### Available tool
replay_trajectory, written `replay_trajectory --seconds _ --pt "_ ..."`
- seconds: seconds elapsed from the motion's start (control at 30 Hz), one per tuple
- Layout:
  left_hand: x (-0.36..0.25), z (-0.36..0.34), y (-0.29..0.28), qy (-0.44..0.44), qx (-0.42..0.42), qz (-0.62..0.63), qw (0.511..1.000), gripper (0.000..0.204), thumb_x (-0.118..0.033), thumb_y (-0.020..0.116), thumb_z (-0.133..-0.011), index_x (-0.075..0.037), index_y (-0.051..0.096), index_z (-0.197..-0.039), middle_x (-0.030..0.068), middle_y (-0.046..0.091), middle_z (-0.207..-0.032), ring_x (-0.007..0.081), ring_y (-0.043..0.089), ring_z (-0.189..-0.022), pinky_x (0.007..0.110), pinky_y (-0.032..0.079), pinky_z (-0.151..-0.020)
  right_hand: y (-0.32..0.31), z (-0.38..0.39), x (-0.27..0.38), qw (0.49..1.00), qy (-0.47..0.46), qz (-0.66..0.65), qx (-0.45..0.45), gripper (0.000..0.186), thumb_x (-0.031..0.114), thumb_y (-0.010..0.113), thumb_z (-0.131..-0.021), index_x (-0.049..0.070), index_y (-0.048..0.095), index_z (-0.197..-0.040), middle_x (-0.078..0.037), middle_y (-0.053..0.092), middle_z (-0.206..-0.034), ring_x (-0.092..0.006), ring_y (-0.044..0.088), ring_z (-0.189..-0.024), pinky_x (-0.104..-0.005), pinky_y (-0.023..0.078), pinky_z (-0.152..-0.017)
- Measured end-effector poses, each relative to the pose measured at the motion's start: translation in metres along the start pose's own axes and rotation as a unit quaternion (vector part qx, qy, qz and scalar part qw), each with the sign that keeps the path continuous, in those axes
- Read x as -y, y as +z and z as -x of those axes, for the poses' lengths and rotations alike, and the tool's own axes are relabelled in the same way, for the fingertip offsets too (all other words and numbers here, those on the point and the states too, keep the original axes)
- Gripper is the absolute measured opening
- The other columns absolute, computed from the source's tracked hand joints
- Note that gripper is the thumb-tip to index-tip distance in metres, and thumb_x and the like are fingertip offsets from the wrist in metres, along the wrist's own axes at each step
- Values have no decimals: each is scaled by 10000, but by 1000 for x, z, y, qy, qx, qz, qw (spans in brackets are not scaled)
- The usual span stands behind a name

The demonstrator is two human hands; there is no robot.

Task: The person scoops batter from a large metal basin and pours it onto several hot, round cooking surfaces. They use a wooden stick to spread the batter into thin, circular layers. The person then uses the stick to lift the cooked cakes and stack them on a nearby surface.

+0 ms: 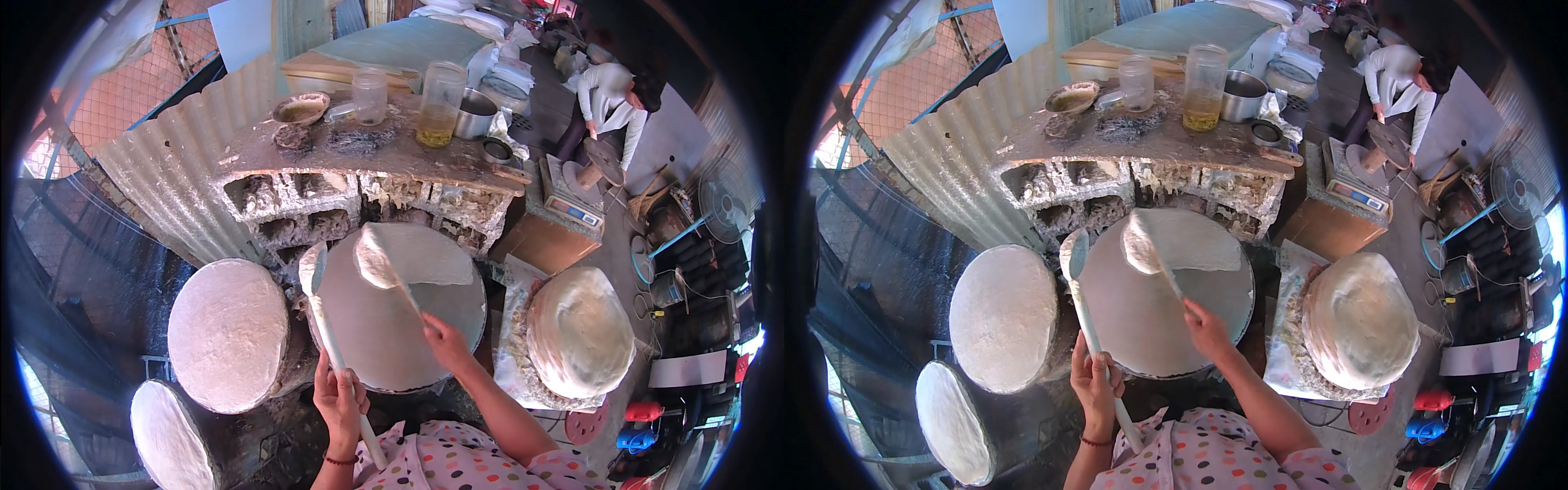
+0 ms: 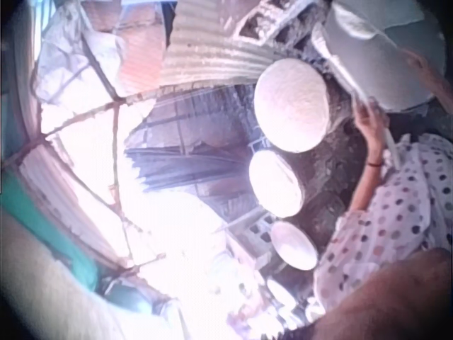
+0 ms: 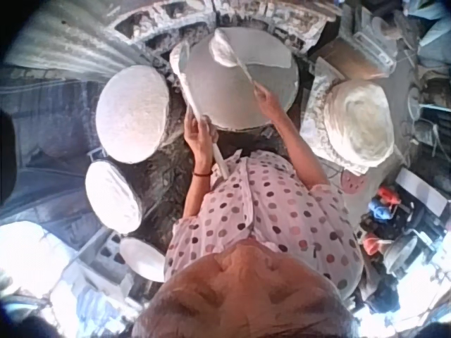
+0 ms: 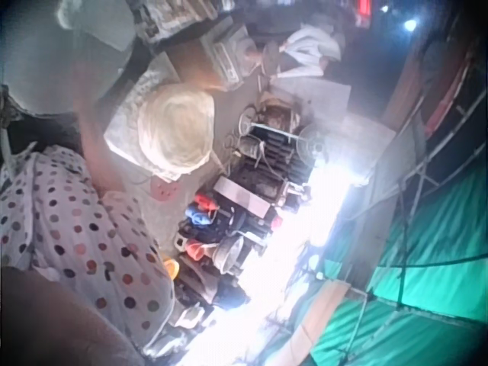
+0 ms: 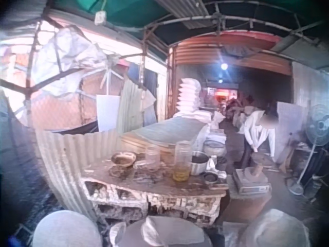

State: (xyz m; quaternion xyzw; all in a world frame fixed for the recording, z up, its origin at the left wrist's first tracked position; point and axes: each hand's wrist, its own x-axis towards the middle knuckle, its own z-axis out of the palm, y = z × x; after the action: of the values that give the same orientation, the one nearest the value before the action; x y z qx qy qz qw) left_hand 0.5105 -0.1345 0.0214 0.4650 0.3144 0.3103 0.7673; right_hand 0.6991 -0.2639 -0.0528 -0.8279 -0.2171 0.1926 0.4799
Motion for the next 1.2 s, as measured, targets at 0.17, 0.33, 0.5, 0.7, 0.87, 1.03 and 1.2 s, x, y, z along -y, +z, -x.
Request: replay_trajectory --seconds 0.17,0.33,0.5,0.7,0.87,1.03,1.2 --pt "0 3 -10 3 -21 6 1000 538 -197 548 -960 -130 324 -1445 -5 487 -754 47 415 -481 180 325 -370 -19 25 41 976 -10 207 73 349 157 559 -904 98 574 -1248 -188 623 -1147 -345 610 -1053 -382 498 -875" --pt "-6 12 -10 -1 -41 18 999 525 -186 534 -968 -130 317 -1444 1 491 -758 42 403 -477 183 312 -377 -55 -28 -24 991 -45 94 -89 352 164 551 -911 86 566 -1254 -188 626 -1146 -351 619 -1030 -366 502 -854" --pt "-7 14 -18 5 -65 18 998 511 -178 521 -974 -134 312 -1438 8 498 -773 42 401 -475 181 310 -381 -23 -40 -7 992 -90 51 71 352 170 549 -914 79 567 -1254 -183 629 -1149 -341 626 -1029 -346 501 -850" --pt "-8 23 -31 6 -75 28 997 498 -184 516 -977 -139 310 -1427 14 497 -772 47 402 -473 186 310 -378 -47 4 24 976 -98 184 69 333 185 549 -924 74 584 -1236 -183 631 -1145 -313 638 -1022 -342 496 -860" --pt "-9 25 -38 -3 -73 44 996 490 -182 513 -978 -146 307 -1421 21 496 -789 51 398 -469 193 315 -379 -41 -79 -19 990 -113 84 -28 327 194 551 -927 92 592 -1235 -178 630 -1150 -310 640 -1016 -346 496 -860" --pt "-8 27 -50 -5 -95 28 995 481 -174 509 -974 -166 309 -1411 18 486 -774 59 391 -454 196 317 -363 -26 -24 4 973 -163 83 141 307 185 551 -925 86 604 -1211 -193 639 -1116 -325 634 -1016 -350 499 -851" --pt "-1 35 -46 -6 -114 45 992 449 -166 531 -962 -181 322 -1359 -1 484 -761 45 367 -438 190 294 -359 -57 -26 17 970 -136 191 71 310 194 558 -922 41 604 -1188 -203 637 -1109 -334 626 -1027 -352 496 -858"
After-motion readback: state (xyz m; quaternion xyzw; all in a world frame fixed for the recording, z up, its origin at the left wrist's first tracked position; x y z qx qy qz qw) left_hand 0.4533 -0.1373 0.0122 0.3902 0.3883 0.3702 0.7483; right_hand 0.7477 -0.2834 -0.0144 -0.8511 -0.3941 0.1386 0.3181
